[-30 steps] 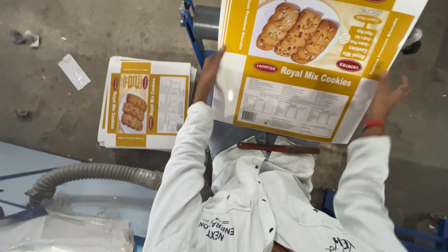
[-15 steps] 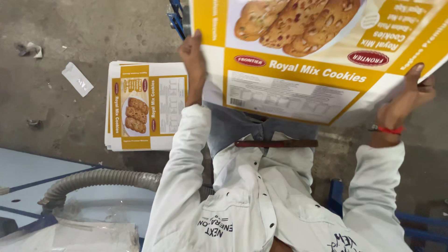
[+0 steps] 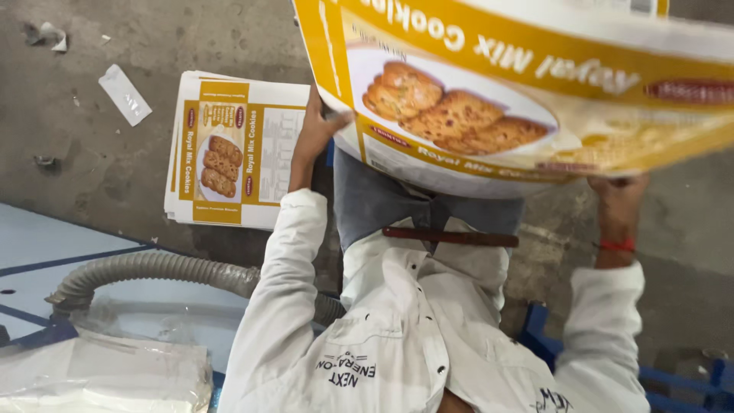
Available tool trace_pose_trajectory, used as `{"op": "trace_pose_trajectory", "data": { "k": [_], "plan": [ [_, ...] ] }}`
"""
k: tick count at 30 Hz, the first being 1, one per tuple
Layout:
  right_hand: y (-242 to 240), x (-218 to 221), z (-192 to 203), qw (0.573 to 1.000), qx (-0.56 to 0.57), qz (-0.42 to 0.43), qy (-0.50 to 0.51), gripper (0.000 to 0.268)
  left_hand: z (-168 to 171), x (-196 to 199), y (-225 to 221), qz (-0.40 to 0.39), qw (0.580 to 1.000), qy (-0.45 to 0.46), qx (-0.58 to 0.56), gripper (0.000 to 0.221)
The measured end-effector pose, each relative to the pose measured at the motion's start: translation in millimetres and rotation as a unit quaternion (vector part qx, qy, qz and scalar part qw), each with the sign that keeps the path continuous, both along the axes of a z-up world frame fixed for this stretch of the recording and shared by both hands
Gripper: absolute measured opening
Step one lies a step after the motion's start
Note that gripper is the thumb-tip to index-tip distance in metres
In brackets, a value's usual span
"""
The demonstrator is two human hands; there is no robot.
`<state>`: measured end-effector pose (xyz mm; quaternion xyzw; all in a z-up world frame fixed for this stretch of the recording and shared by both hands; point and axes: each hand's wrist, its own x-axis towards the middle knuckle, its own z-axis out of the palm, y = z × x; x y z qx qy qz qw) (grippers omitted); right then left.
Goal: The person folds and applies pressure to cardboard packaging sheets for cookie boxes using a small handheld tool to secure the folds, handling one sheet at a time from a stack on the floor and moving completed ones aside.
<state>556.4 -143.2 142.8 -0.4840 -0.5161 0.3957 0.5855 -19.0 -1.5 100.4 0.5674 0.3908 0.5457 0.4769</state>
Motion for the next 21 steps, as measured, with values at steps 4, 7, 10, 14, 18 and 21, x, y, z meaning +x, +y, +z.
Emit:
{"op": "trace_pose_trajectory", "data": {
  "k": [4, 7, 10, 14, 18, 21],
  "plan": [
    [-19.9, -11.4, 17.8, 0.999, -0.031, -0.025, 0.025, 0.066, 33.6, 0.2, -21.7, -0.028, 0.998, -0.044, -0.029, 0.081],
    [-13.7, -18.0, 22.7, 0.996, 0.000, -0.082, 0.021, 0.045, 41.1, 5.3, -35.8, 0.072, 0.994, -0.054, -0.066, 0.064],
    [11.0, -35.1, 20.3, 0.991, 0.003, -0.127, 0.052, 0.035, 42.8, 2.5, -54.0, 0.218, 0.975, -0.019, -0.049, 0.051],
    [77.4, -79.4, 39.3, 0.997, 0.024, -0.064, 0.023, 0.031, 31.0, -2.1, -73.5, 0.413, 0.904, -0.098, -0.043, 0.048],
    [146.4, -197.8, 66.6, 0.990, 0.099, 0.061, -0.078, 0.028, -19.9, -50.5, -81.7, 0.570, 0.809, -0.137, -0.050, 0.051],
    [202.9, -325.6, 89.6, 0.950, 0.196, 0.181, -0.160, 0.026, -79.7, -109.4, -81.4, 0.648, 0.748, -0.097, -0.110, 0.054]
  ]
}}
